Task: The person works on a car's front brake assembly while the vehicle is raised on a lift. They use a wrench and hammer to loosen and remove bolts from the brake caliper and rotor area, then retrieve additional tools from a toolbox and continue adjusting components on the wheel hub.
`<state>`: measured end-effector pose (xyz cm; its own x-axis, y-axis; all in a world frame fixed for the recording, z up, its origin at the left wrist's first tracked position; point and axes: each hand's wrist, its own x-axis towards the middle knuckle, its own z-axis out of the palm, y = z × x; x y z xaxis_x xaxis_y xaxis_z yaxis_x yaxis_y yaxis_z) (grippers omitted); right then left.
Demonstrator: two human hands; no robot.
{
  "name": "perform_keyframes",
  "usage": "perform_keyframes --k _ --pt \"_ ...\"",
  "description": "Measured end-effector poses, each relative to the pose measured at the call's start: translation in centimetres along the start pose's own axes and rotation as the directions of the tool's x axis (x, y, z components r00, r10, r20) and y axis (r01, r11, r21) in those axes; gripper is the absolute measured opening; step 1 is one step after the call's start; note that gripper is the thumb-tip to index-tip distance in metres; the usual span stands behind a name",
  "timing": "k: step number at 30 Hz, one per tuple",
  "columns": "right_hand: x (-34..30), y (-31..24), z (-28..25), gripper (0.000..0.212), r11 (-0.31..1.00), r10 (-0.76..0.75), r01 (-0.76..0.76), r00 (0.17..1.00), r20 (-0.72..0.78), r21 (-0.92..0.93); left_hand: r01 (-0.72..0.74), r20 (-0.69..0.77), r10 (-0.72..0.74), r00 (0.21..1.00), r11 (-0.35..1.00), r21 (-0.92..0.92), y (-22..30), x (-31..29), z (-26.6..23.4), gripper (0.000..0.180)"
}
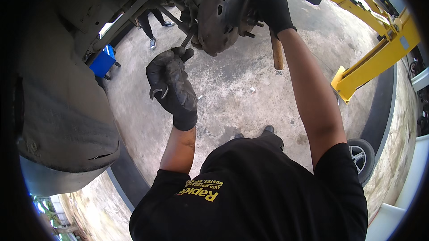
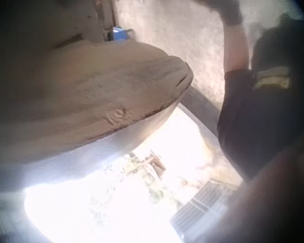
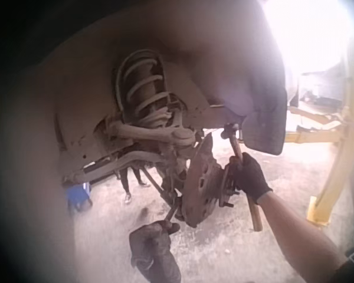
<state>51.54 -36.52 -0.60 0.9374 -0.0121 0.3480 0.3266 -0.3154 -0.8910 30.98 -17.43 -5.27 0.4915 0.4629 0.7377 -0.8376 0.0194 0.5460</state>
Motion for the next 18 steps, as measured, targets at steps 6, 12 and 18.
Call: perform_keyframes --k 6,12,18 --pt "0.2 0.4 0.2 0.039 0.999 -0.018 0.019 1.0 -0.014 0.037 -0.128 0.06 0.126 0.99 0.991 0.046 -1.4 -0.4 0.1 0.028" --pt "0.1 0.2 0.1 0.035 0.995 0.012 -0.014 1.0 0.028 0.097 -0.158 0.039 0.157 0.987 0.987 0.024 -1.3 0.9 -0.2 0.041" --pt "0.0 0.3 0.3 0.036 0.996 0.023 -0.023 1.0 0.006 0.09 -0.324 0.063 0.322 0.945 0.946 0.027 0.1 3.3 -0.5 0.029"
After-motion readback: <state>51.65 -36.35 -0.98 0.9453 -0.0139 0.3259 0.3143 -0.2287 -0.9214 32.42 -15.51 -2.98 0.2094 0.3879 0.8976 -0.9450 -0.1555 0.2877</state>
